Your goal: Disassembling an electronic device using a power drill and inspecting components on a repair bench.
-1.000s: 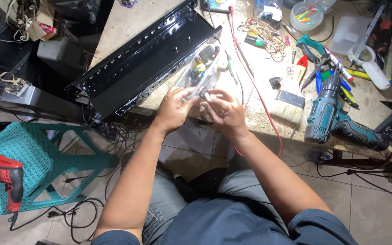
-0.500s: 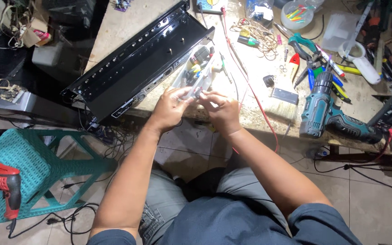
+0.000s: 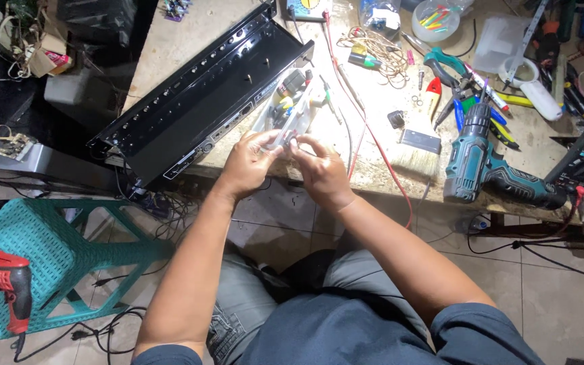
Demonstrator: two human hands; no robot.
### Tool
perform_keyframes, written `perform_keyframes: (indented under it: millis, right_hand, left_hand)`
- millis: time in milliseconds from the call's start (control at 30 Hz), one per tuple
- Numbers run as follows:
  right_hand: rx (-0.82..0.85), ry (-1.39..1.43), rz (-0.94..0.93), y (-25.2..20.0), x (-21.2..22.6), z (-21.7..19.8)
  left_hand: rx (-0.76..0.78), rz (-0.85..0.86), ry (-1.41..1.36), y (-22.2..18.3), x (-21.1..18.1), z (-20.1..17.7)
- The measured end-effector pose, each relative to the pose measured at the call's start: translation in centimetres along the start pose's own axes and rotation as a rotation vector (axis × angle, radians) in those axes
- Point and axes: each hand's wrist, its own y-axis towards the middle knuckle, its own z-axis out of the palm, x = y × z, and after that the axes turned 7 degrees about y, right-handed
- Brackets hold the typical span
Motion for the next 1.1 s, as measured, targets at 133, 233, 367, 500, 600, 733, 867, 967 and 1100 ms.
perform_keyframes:
  millis: [133,233,367,500,600,733,867,967,1100]
  right_hand:
    - [0.017,-0.077,-0.026,1.0,3.2,-1.7]
    - [0.028,-0.149,-0.046,0.4,4.4,-2.4]
    - [0.187,-0.086,0.197,0.5,7.2,-5.1]
    - [0.060,-0.051,0.219,-1.2,6.9,-10.2]
    - [-0.111,-0.123,0.121,-2.2,3.6,-18.5]
    - [0.108,-0.579,0.289,-4.9,0.3,-28.8]
    - [0.480,-0.574,0.795,-4.8,-1.4,-32.4]
    - [0.584,-0.617,0.893,-5.3,-3.7,-32.3]
    - [0.499,-0.403,0.873,-4.5,-4.1,-33.0]
  left_hand:
    - [0.001,0.046,0.027,-0.4,0.6,1.0]
    - [-0.020,0.098,0.092,-0.6,-0.5,1.3]
    - [0.092,0.039,0.390,-1.0,-3.0,2.0]
    - [0.231,-0.108,0.629,-1.4,-4.5,3.4]
    - [0.170,-0.075,0.696,-1.0,-5.8,3.2]
    - [-0.082,-0.076,0.836,-0.7,-8.9,5.0]
    - [-0.175,0.119,0.931,-0.2,-6.9,10.7]
    - [-0.154,0.164,0.933,0.3,-6.3,13.3]
    - [-0.200,0.126,0.918,1.1,-6.7,14.3]
